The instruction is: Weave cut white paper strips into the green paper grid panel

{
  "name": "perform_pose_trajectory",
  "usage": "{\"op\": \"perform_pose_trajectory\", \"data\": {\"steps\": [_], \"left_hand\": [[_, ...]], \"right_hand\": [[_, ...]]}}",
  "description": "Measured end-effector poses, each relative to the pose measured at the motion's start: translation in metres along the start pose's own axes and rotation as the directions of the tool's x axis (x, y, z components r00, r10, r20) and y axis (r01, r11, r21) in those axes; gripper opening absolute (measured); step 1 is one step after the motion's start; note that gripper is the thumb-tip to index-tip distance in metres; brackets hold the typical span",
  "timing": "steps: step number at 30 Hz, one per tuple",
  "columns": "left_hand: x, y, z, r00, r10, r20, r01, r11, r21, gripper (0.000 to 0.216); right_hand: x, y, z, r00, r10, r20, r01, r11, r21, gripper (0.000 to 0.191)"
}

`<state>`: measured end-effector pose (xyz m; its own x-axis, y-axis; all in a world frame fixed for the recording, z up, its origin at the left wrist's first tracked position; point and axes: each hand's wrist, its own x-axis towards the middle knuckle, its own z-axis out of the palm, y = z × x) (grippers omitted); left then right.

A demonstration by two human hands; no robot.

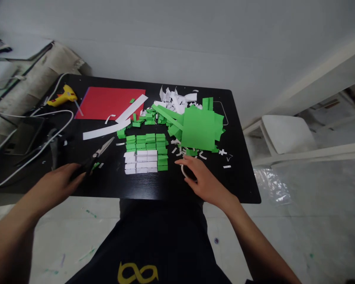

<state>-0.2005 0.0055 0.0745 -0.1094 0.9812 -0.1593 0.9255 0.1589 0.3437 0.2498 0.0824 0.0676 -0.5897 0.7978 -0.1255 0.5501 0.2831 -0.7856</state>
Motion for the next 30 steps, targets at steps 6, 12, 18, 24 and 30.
{"op": "perform_pose_trajectory", "data": {"steps": [6,12,18,24,30], "left_hand": [[-0.008,-0.003,0.004,0.995,-0.081,-0.066,0.094,0.966,0.242,0.029],[-0.007,-0.004,0.004,0.986,-0.119,-0.117,0.149,0.944,0.294,0.037],[-0.011,0.057,0.012,0.991,-0.024,-0.135,-0.023,0.943,-0.332,0.029],[-0.02,0.137,0.061,0.995,0.083,0.052,0.014,0.41,-0.912,0.03],[-0.016,0.146,0.081,0.995,0.044,0.087,0.074,0.245,-0.967,0.024]], "right_hand": [[0.002,0.018,0.014,0.993,-0.005,-0.117,-0.018,0.981,-0.194,0.056],[0.005,-0.021,0.025,0.97,-0.015,-0.242,0.065,0.977,0.203,0.056],[0.009,-0.052,0.066,0.988,-0.122,0.099,-0.021,0.522,0.853,0.089],[0.016,-0.058,0.096,0.974,-0.168,0.155,-0.057,0.48,0.876,0.097],[0.013,-0.053,0.098,0.976,-0.144,0.166,-0.07,0.512,0.856,0.098]]}}
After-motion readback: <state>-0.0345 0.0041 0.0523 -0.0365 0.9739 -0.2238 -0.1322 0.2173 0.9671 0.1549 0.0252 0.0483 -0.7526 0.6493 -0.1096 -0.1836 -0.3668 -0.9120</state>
